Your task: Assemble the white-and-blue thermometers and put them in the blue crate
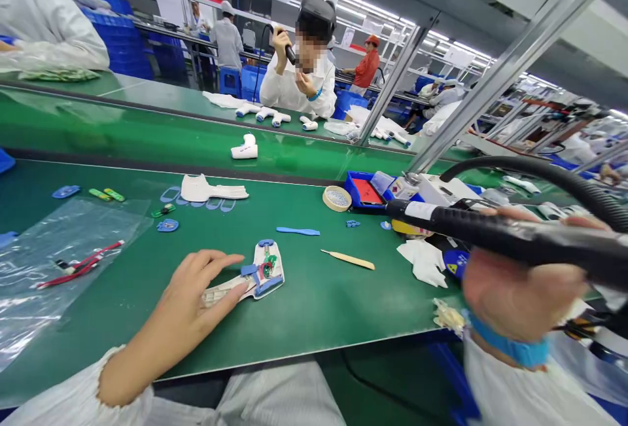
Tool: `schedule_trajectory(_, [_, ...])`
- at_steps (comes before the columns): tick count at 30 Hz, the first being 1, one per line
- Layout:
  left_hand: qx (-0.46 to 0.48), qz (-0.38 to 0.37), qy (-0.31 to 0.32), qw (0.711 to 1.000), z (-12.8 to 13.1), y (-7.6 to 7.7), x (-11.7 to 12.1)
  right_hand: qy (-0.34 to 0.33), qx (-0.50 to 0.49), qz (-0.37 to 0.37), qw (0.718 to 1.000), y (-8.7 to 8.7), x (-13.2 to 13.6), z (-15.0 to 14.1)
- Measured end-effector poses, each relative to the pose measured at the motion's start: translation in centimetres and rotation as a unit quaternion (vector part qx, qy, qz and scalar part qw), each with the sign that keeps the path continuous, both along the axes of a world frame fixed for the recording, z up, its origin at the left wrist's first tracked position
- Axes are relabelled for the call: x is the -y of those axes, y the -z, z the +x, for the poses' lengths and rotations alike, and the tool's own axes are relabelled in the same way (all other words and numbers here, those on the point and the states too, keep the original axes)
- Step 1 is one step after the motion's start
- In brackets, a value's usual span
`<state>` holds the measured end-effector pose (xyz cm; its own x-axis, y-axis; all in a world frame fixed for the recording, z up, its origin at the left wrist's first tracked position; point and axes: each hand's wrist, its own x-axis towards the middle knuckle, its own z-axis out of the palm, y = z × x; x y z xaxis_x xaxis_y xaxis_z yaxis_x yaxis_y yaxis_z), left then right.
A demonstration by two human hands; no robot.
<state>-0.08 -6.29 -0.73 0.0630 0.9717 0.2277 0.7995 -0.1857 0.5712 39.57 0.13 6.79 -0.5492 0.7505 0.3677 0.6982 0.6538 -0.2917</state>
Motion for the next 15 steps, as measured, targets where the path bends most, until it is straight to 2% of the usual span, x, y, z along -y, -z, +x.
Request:
schedule_trajectory(3, [0.036,0.009,0.028,0.999,1.5,-1.2,-1.2,0.022,-0.102,-0.016,0.994,-1.3,-0.6,-5.0])
schedule_trajectory(5, [0.051,0.008,0.051,0.997,2.5,-1.9,-1.8,0.037,-0.197,-0.021,0.98,-2.1,-1.3,-9.2])
schedule_trajectory(6, [0.055,0.005,0.063,0.996,2.9,-2.2,-2.2,0.046,-0.268,-0.017,0.962,-2.4,-1.6,-11.3])
schedule_trajectory(7, [0.055,0.003,0.075,0.996,3.3,-2.5,-2.5,0.053,-0.355,-0.008,0.933,-2.6,-1.9,-13.2])
schedule_trajectory(9, [0.048,0.006,0.094,0.994,3.9,-2.9,-3.2,0.038,-0.534,-0.001,0.845,-2.9,-2.1,-16.4])
schedule_trajectory(10, [0.042,0.012,0.1,0.994,4.2,-3.0,-3.6,0.026,-0.592,-0.012,0.806,-3.0,-2.1,-17.5])
schedule_trajectory(11, [0.033,0.02,0.107,0.994,4.4,-3.1,-4.0,0.013,-0.627,-0.031,0.779,-3.1,-2.0,-18.1])
schedule_trajectory(12, [0.023,0.029,0.114,0.993,4.6,-3.2,-4.4,0.002,-0.642,-0.051,0.765,-3.1,-1.9,-18.4])
schedule_trajectory(15, [-0.029,0.045,0.157,0.986,5.5,-3.3,-5.9,0.006,-0.647,-0.067,0.759,-3.3,-1.8,-17.3])
